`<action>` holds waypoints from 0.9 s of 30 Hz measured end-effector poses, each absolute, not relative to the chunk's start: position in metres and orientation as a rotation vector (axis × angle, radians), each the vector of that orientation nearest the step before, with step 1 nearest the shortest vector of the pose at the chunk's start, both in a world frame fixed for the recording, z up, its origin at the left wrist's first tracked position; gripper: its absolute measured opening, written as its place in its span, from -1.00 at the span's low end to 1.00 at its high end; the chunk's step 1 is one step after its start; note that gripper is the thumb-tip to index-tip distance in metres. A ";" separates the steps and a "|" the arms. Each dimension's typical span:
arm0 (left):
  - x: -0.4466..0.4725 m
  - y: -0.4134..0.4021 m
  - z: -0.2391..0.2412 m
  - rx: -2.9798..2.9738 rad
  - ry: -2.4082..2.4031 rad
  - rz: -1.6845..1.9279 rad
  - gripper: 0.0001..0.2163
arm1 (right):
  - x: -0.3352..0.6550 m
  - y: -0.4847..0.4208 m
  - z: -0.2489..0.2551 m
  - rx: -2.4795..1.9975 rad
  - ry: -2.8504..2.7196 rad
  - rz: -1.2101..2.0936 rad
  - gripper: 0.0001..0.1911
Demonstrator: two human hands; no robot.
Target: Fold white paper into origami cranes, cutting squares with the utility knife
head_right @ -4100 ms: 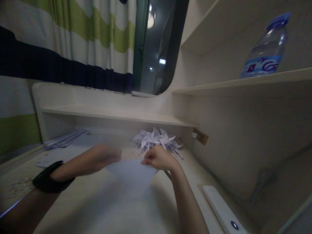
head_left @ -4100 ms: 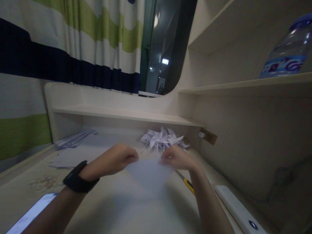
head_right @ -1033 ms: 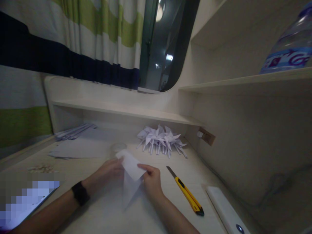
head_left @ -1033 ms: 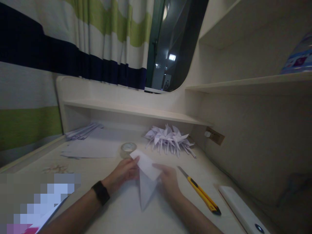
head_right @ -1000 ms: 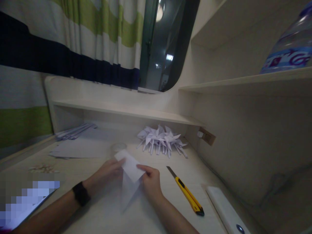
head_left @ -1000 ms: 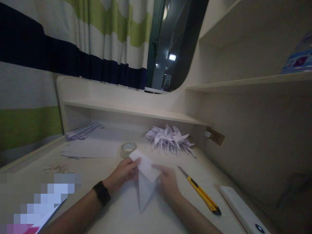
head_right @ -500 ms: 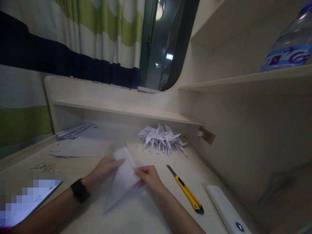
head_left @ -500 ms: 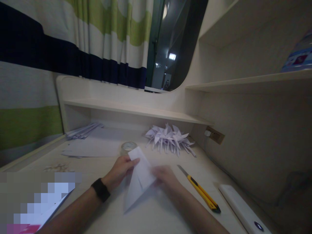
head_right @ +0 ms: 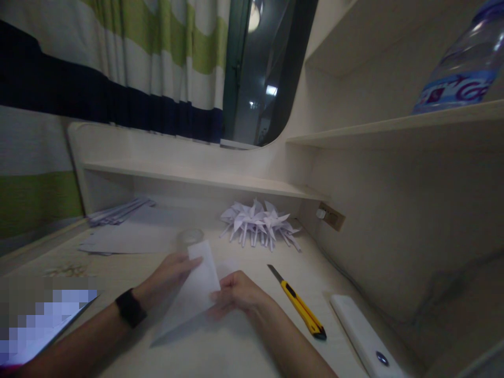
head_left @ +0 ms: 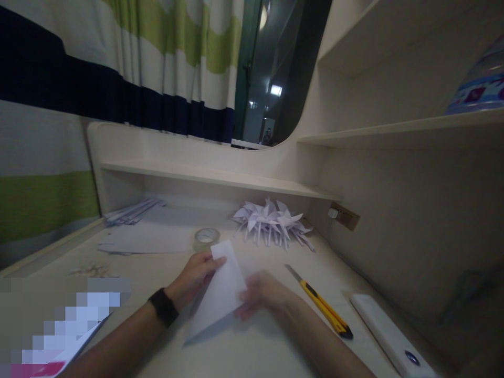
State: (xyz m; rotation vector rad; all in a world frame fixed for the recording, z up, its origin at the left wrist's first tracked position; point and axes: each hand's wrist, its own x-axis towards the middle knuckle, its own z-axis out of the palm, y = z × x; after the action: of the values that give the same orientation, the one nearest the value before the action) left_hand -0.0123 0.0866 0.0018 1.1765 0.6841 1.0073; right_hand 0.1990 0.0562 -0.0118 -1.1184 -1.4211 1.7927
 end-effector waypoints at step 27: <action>0.002 0.079 -0.007 1.549 0.875 0.869 -0.72 | 0.196 0.067 -0.011 -1.122 -1.171 1.355 -0.55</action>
State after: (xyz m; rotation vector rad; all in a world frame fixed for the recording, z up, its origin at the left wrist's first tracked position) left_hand 0.0019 0.0787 -0.0070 1.5493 0.8746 0.8689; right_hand 0.1957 0.0672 -0.0108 -1.1216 -1.1712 1.3551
